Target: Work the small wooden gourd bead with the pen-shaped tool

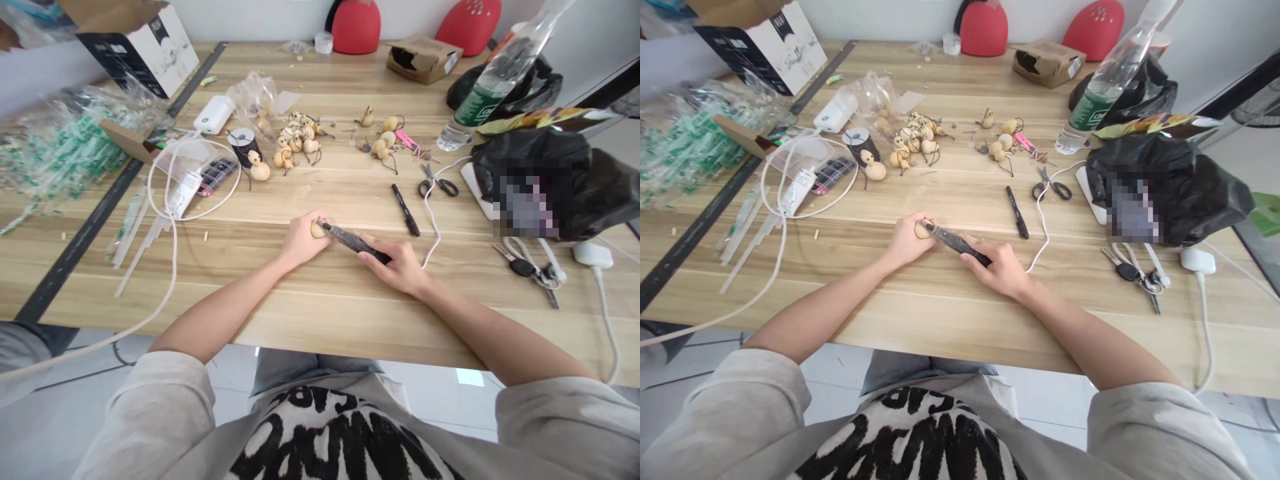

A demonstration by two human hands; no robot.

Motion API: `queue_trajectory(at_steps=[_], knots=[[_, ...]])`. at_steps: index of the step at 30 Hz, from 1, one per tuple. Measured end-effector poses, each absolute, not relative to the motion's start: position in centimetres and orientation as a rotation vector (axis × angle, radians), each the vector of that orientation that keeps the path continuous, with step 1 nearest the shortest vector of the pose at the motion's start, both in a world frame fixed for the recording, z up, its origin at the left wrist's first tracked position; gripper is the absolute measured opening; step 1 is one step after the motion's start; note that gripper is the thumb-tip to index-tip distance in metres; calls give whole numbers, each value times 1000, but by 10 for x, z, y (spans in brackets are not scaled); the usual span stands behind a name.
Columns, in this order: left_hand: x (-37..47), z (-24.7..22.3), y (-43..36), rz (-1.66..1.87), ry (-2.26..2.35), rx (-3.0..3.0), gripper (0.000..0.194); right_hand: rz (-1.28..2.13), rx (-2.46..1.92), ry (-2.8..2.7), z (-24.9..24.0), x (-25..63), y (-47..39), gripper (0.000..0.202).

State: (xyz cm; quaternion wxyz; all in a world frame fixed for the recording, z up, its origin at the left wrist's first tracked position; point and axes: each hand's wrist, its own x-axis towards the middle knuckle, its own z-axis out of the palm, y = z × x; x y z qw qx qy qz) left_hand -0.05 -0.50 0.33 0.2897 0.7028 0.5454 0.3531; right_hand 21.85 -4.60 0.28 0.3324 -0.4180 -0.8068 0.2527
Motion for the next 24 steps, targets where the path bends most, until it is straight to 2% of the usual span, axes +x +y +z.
queue_trajectory(at_steps=[24], knots=[[-1, 2, -4, 958, 1432, 1872, 18, 646, -1068, -2121, 3, 219, -45, 40]])
